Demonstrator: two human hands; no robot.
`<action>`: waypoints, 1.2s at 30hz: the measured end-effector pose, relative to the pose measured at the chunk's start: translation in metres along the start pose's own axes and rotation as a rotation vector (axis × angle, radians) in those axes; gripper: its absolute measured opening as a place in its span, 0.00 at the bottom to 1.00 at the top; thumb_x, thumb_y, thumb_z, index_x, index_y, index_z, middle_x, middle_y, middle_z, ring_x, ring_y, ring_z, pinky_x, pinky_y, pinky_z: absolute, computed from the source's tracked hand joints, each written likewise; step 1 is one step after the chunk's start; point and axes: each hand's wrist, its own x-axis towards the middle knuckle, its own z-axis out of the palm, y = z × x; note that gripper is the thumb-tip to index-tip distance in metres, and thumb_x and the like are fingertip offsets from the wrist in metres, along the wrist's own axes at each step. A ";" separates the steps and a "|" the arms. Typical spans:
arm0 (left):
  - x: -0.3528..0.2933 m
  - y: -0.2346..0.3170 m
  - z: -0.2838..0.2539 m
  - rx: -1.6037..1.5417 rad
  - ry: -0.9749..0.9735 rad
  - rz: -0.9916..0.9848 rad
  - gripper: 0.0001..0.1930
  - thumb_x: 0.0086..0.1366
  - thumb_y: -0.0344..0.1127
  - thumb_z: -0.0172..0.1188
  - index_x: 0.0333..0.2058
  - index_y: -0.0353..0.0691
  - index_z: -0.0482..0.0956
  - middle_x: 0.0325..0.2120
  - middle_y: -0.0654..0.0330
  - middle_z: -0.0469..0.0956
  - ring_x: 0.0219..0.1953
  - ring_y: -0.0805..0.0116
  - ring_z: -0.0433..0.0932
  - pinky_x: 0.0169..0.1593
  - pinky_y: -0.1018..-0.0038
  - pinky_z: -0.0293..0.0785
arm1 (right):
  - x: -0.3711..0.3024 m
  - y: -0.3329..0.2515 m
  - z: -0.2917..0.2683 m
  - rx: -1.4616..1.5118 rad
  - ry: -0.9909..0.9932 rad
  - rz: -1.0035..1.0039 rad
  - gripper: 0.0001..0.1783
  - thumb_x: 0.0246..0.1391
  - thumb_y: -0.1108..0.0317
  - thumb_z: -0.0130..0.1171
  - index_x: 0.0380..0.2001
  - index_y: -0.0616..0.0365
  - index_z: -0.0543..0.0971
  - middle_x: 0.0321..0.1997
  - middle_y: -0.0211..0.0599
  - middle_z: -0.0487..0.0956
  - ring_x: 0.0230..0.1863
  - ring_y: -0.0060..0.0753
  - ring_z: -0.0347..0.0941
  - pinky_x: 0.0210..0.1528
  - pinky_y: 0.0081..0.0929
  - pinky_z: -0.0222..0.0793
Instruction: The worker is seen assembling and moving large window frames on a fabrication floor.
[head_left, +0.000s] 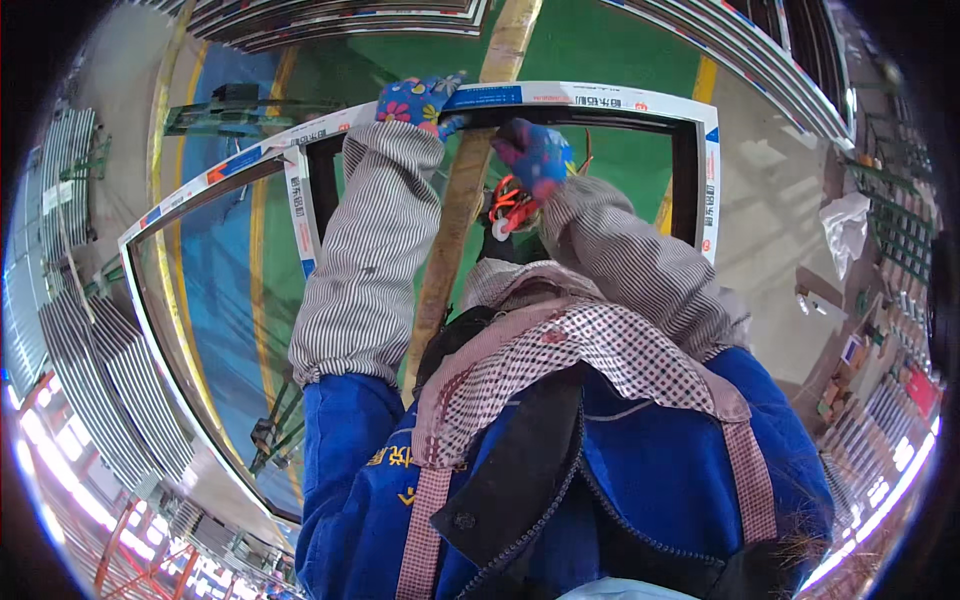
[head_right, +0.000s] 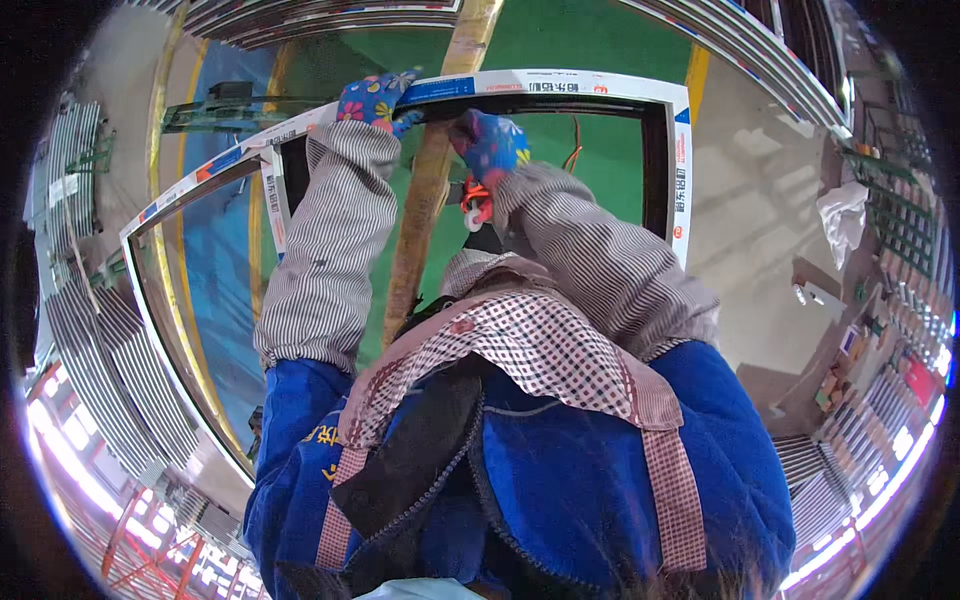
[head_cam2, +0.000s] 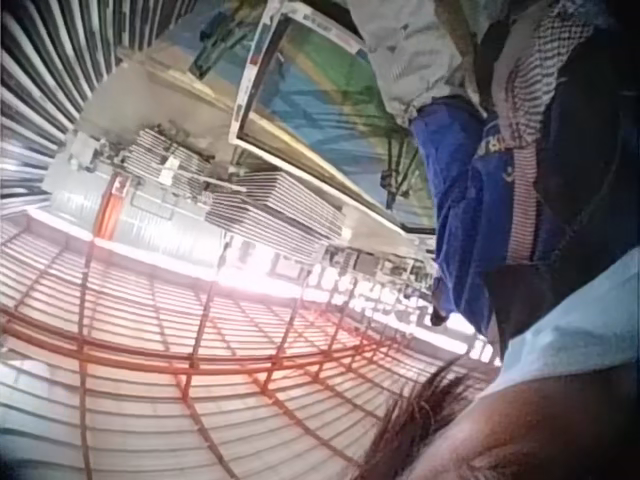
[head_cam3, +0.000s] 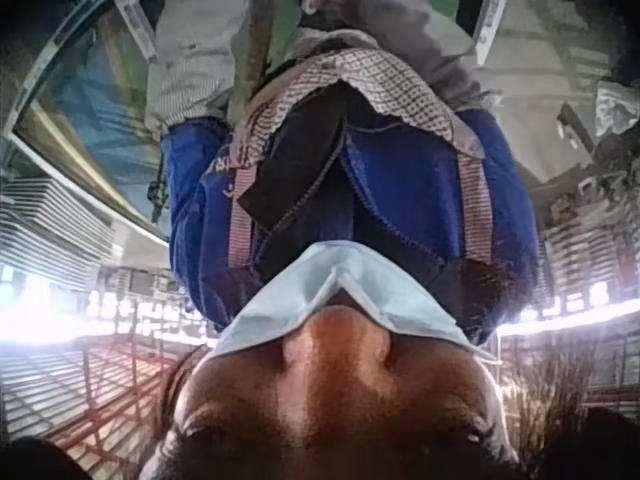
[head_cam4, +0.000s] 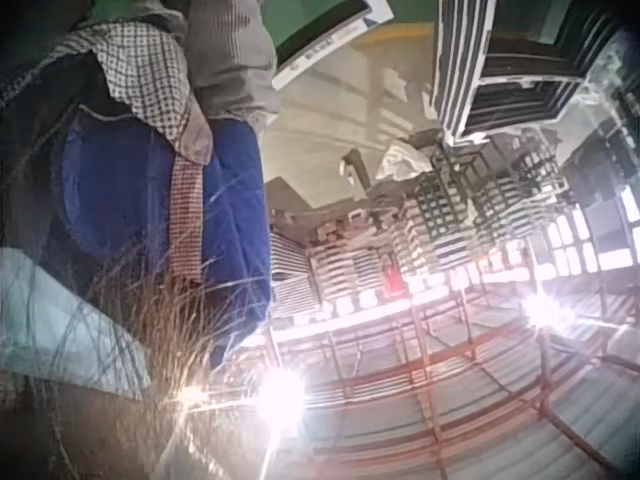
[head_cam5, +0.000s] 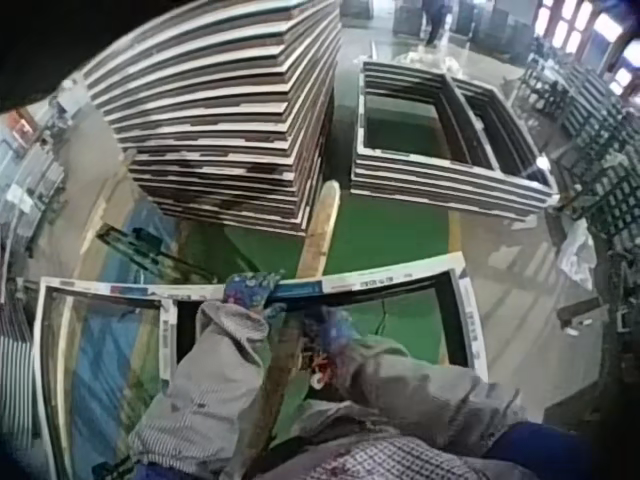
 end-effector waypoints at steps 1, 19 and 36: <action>0.002 0.000 0.001 -0.050 0.000 0.028 0.31 0.51 0.54 0.61 0.54 0.52 0.69 0.41 0.61 0.76 0.41 0.61 0.76 0.46 0.66 0.71 | -0.019 -0.029 -0.012 -0.493 0.123 -0.361 0.20 0.44 0.62 0.64 0.42 0.53 0.75 0.38 0.37 0.77 0.40 0.39 0.74 0.40 0.39 0.67; 0.006 0.012 0.004 0.107 -0.017 -0.025 0.28 0.53 0.55 0.58 0.52 0.52 0.71 0.40 0.66 0.75 0.41 0.65 0.75 0.43 0.65 0.71 | 0.018 -0.082 -0.033 -1.382 -0.006 -0.600 0.26 0.46 0.53 0.60 0.48 0.49 0.70 0.40 0.34 0.74 0.42 0.38 0.72 0.40 0.38 0.66; 0.014 0.023 0.037 0.235 0.300 0.062 0.18 0.46 0.44 0.61 0.38 0.49 0.75 0.29 0.66 0.74 0.33 0.66 0.76 0.33 0.66 0.72 | 0.021 -0.070 -0.027 -1.384 0.110 -0.781 0.13 0.53 0.60 0.50 0.41 0.50 0.73 0.30 0.37 0.75 0.33 0.40 0.75 0.34 0.37 0.69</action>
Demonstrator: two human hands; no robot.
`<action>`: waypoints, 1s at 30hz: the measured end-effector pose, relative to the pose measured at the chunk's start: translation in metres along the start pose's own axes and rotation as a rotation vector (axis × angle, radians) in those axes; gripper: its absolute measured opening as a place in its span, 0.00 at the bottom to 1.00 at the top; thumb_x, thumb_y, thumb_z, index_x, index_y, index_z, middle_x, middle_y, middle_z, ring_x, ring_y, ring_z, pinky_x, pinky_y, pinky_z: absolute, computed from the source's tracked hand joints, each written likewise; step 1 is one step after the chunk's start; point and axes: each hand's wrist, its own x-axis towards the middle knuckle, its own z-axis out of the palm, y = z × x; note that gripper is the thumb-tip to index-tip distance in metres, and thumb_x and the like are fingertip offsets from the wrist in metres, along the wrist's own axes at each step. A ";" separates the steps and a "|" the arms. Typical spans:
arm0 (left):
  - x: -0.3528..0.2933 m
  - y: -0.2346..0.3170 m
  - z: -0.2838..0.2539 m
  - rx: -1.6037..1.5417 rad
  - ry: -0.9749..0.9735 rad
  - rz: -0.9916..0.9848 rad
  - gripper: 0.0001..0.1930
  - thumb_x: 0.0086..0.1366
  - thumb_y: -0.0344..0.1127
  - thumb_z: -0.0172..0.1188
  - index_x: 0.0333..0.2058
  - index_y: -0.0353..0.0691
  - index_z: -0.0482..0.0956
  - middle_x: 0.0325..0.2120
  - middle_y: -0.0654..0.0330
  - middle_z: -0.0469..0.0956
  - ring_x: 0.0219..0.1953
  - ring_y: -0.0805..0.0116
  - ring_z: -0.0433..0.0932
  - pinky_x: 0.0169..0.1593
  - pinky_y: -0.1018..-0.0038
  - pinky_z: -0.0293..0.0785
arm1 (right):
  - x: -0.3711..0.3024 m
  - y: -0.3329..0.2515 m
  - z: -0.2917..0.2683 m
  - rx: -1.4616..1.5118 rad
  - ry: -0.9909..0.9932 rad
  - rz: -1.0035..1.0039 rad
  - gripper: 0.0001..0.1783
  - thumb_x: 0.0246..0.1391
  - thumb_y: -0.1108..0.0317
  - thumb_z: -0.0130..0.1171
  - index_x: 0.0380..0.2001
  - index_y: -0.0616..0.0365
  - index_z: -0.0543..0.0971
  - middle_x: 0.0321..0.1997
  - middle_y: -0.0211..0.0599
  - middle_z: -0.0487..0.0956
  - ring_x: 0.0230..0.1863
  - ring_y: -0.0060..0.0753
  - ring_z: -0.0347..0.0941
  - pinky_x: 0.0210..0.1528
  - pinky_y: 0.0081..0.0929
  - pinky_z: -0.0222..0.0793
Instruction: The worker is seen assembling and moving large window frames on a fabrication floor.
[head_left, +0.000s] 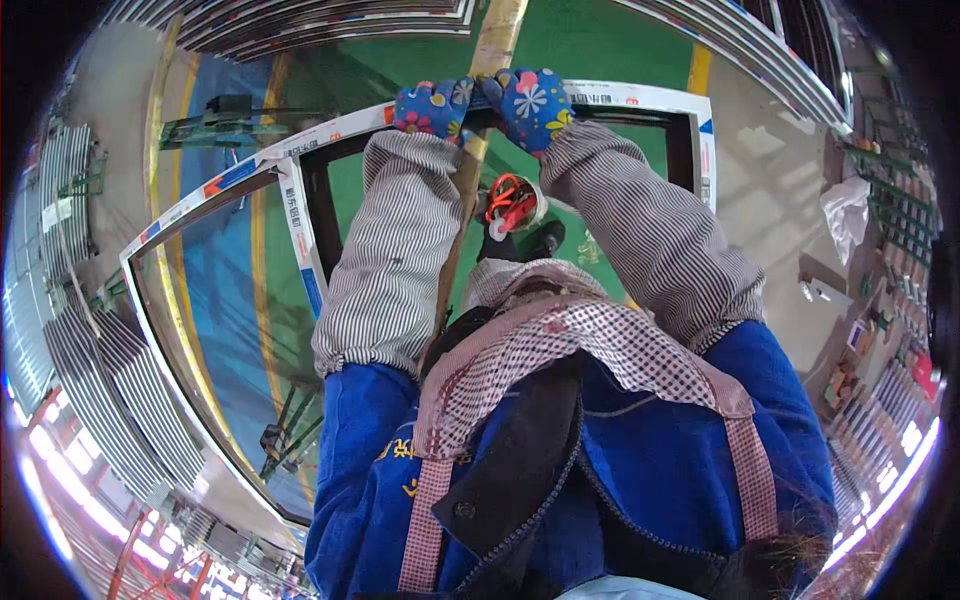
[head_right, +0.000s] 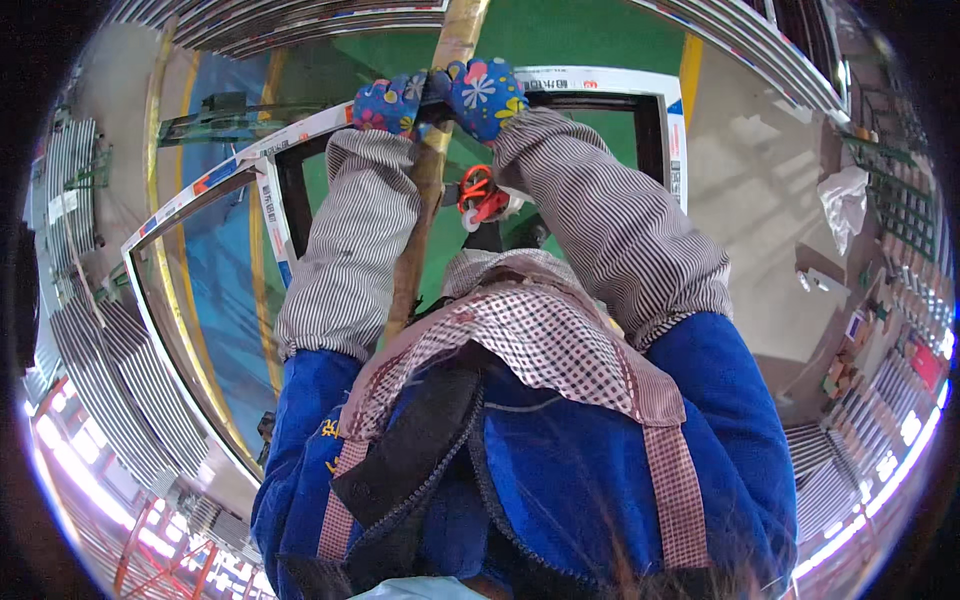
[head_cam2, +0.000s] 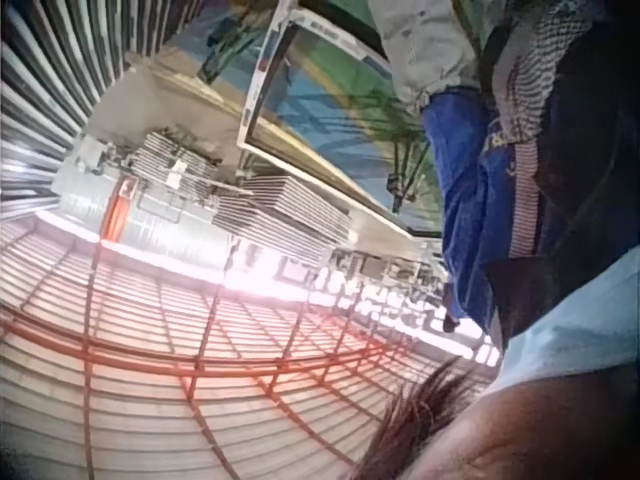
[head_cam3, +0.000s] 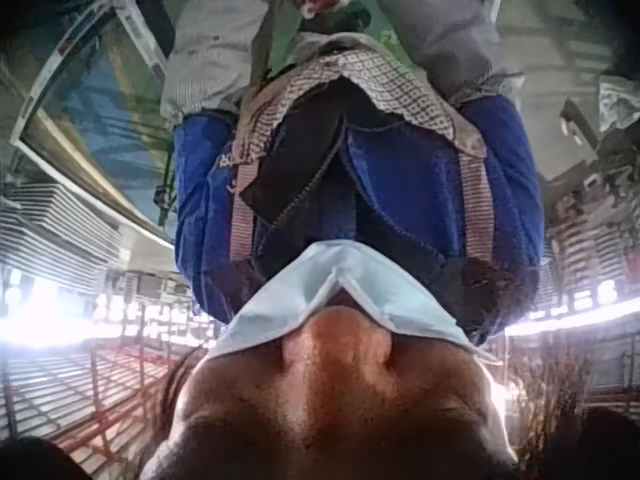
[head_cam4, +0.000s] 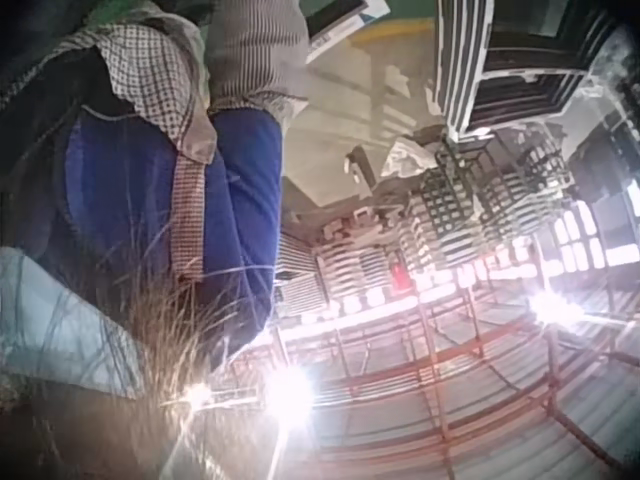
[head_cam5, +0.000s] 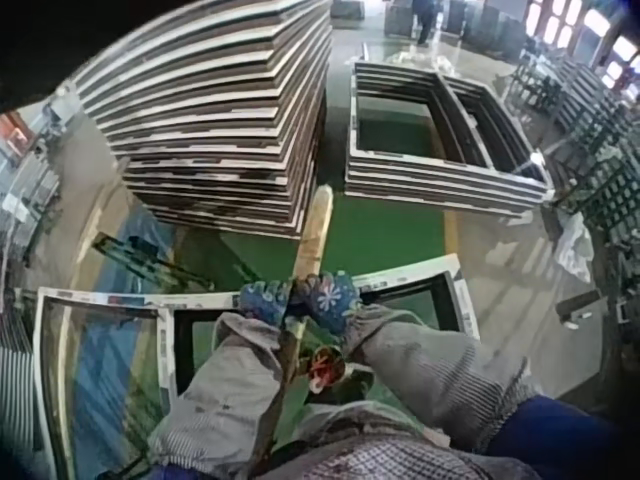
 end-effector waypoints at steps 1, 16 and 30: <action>0.001 0.000 0.001 -0.003 0.001 0.008 0.18 0.46 0.44 0.61 0.38 0.49 0.75 0.29 0.66 0.74 0.33 0.66 0.76 0.33 0.66 0.72 | 0.001 -0.001 -0.006 -0.049 -0.081 0.021 0.19 0.49 0.55 0.54 0.44 0.50 0.72 0.35 0.36 0.74 0.37 0.38 0.74 0.36 0.37 0.68; -0.015 -0.019 0.009 -0.148 -0.070 -0.110 0.30 0.41 0.42 0.67 0.48 0.49 0.73 0.39 0.63 0.75 0.37 0.62 0.76 0.37 0.65 0.74 | -0.003 0.002 0.010 0.096 -0.011 0.108 0.12 0.55 0.61 0.47 0.39 0.51 0.74 0.33 0.41 0.76 0.39 0.45 0.74 0.37 0.40 0.70; -0.009 -0.021 0.004 0.028 -0.100 -0.008 0.22 0.45 0.40 0.62 0.43 0.51 0.75 0.31 0.67 0.75 0.35 0.65 0.76 0.36 0.65 0.72 | 0.016 -0.013 0.008 0.161 -0.187 0.233 0.15 0.51 0.60 0.51 0.42 0.51 0.74 0.35 0.33 0.74 0.38 0.36 0.73 0.37 0.35 0.66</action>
